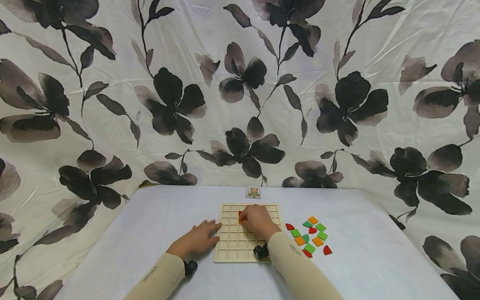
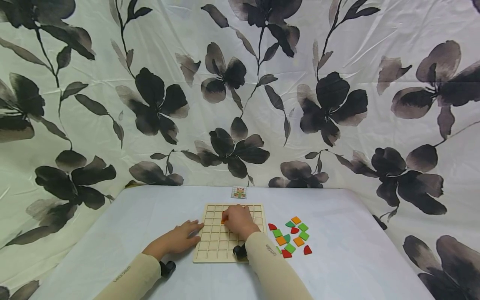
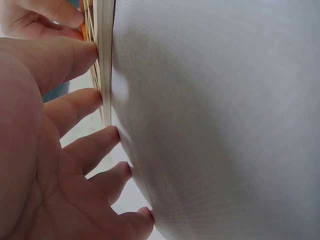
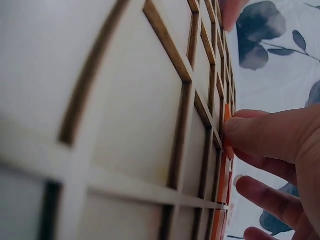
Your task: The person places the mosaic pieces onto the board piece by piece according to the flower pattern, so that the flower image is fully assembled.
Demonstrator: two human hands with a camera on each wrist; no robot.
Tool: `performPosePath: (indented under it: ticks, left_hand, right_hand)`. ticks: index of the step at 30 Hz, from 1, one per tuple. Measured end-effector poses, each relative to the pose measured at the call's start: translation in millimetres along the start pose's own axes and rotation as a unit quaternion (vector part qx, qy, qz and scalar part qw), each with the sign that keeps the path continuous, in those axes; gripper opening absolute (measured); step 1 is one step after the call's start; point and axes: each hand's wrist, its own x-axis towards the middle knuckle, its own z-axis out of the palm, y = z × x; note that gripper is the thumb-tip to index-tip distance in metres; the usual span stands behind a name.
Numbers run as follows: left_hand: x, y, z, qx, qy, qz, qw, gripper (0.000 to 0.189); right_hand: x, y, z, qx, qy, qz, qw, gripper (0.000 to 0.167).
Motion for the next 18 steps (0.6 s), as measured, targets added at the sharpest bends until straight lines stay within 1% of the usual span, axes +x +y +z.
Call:
performPosePath:
  ticks: [4,7,10,15,18]
  left_hand:
    - [-1.1,1.0,-0.3,0.001,0.002,0.000,1.0000,0.052]
    - [-1.2,1.4,-0.3,-0.002,0.002,0.001,1.0000,0.052]
    - [-0.3,1.1,-0.2,-0.003,0.000,-0.003,1.0000,0.052]
    - [2.6,-1.2,1.2,0.000,-0.001,-0.006,1.0000,0.053]
    - [3.6,-3.0,2.5,0.001,0.001,-0.005,1.0000,0.053]
  right_hand:
    - [0.9,4.3,0.6,-0.003,0.001,-0.011,0.9999,0.012]
    - [1.4,7.4,1.1,-0.010,0.004,-0.014,0.9998,0.013]
    - [1.7,8.8,1.2,-0.005,0.004,-0.014,0.9999,0.014]
    - [1.5,8.1,0.2,0.001,0.003,-0.011,0.9999,0.013]
    - [0.7,6.2,-1.1,-0.008,0.002,-0.013,0.9999,0.014]
